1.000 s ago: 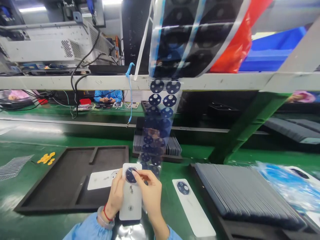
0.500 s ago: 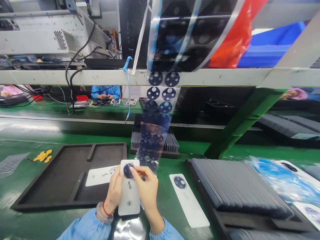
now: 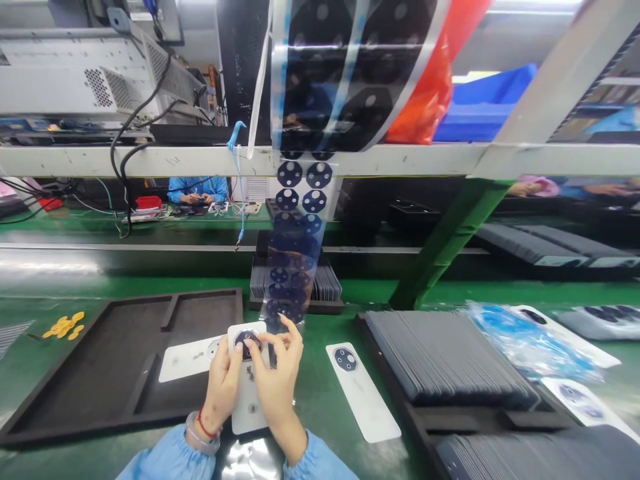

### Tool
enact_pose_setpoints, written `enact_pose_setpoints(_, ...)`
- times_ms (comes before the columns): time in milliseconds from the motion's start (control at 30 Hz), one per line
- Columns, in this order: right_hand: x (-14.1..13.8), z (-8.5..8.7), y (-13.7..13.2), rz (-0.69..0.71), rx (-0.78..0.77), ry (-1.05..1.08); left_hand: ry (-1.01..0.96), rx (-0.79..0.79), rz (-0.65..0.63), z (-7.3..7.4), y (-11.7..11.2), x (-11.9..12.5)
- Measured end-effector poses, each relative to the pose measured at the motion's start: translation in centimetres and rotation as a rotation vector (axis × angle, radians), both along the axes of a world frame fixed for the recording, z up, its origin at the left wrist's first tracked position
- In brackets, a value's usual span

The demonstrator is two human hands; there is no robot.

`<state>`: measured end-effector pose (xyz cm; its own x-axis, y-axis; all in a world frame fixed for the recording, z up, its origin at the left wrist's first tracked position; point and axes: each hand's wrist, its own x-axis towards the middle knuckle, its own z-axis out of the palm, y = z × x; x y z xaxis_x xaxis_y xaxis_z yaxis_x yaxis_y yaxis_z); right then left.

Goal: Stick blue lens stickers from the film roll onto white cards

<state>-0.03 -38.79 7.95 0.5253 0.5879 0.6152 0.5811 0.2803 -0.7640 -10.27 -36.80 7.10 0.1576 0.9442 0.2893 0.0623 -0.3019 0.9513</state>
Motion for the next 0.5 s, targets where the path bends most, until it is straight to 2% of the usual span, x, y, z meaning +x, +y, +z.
enact_pose_setpoints(100,-0.1,0.1,0.1,0.007,0.016,0.086,0.001,0.001,-0.005,-0.5,0.4,0.0)
enact_pose_setpoints(267,0.8,0.4,0.7,0.402,-0.229,0.464,0.148,0.005,-0.156,-0.6,0.9,-0.4)
enact_pose_setpoints(400,1.4,0.0,1.1,0.409,-0.215,0.427,0.171,-0.062,-0.204,-0.4,1.7,-0.6)
enact_pose_setpoints(500,1.2,-0.5,0.7,0.544,-0.222,0.466,0.082,-0.156,-0.193,-0.8,2.3,-0.6)
